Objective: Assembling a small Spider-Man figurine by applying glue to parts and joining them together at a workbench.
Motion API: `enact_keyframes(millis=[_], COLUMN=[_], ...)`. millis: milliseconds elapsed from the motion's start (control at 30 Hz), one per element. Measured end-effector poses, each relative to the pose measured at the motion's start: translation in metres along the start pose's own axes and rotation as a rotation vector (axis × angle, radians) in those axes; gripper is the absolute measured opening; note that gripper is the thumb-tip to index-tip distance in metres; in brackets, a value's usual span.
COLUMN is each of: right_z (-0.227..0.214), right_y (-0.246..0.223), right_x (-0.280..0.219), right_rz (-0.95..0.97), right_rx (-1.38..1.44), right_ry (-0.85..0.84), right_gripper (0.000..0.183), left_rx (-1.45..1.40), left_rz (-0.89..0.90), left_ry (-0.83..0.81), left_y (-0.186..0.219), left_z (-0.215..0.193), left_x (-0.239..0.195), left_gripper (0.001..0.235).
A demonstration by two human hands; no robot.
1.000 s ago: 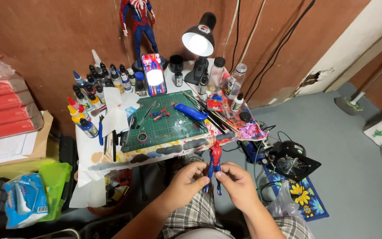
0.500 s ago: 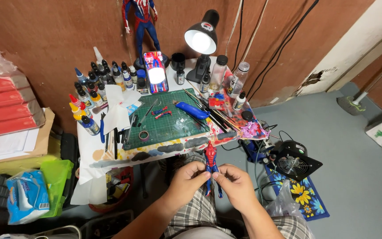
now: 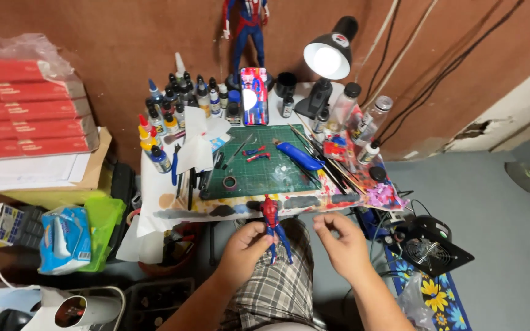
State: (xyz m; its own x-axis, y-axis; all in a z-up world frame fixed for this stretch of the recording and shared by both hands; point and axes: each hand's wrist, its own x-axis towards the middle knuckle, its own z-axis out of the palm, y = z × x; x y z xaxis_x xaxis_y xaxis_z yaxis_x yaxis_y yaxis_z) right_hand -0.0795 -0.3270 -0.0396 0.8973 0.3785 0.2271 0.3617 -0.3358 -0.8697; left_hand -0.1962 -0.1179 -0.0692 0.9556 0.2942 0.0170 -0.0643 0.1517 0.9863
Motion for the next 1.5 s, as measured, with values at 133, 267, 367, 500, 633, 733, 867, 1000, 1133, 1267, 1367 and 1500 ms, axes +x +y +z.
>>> enact_keyframes(millis=[133, 267, 367, 500, 633, 733, 867, 1000, 1133, 1267, 1367, 1500], right_z=[0.019, 0.050, 0.072, 0.096, 0.111, 0.115, 0.114, 0.108, 0.103, 0.103, 0.100, 0.077], right_y=[-0.021, -0.022, -0.021, -0.016, -0.015, -0.007, -0.003, 0.002, 0.003, 0.010, 0.006, -0.037], right_x=[0.049, 0.105, 0.138, 0.171, 0.190, 0.197, 0.196, 0.191, 0.187, 0.189, 0.186, 0.167], right_rz=[-0.225, -0.367, -0.536, -0.700, -0.656, -0.631, -0.680, -0.728, -0.695, -0.759, -0.769, -0.720], right_rx=[-0.183, -0.344, -0.518, -0.643, -0.828, -0.878, -0.879, -0.860, -0.816, -0.792, -0.806, -0.459], right_ry=[-0.067, -0.159, -0.181, -0.176, -0.196, -0.214, -0.199, -0.171, -0.221, -0.218, -0.239, -0.445], right_gripper=[0.011, 0.016, 0.020, 0.029, 0.029, 0.020, 0.018, 0.013, 0.021, 0.022, 0.019, 0.019], left_rx=[-0.018, -0.078, -0.058, -0.032, -0.023, 0.000, -0.022, 0.031, 0.099, 0.100, 0.224, 0.377], left_rz=[-0.145, -0.176, -0.116, -0.076, -0.039, -0.032, -0.053, -0.076, -0.143, -0.207, -0.170, -0.133], left_ry=[0.120, 0.155, 0.157, 0.140, 0.145, 0.135, 0.118, 0.101, 0.108, 0.077, 0.042, -0.060], left_y=[0.003, 0.007, 0.008, 0.009, 0.013, 0.013, 0.013, 0.013, 0.002, 0.023, 0.024, 0.037], left_z=[-0.020, -0.031, -0.038, -0.047, -0.053, -0.056, -0.057, -0.055, -0.050, -0.042, -0.041, -0.043], left_x=[-0.003, -0.002, -0.001, 0.003, 0.006, 0.008, 0.011, 0.013, 0.017, 0.017, 0.020, 0.021], left_gripper=[0.016, 0.015, 0.011, 0.013, 0.012, 0.010, 0.011, 0.009, 0.009, 0.010, 0.008, 0.027])
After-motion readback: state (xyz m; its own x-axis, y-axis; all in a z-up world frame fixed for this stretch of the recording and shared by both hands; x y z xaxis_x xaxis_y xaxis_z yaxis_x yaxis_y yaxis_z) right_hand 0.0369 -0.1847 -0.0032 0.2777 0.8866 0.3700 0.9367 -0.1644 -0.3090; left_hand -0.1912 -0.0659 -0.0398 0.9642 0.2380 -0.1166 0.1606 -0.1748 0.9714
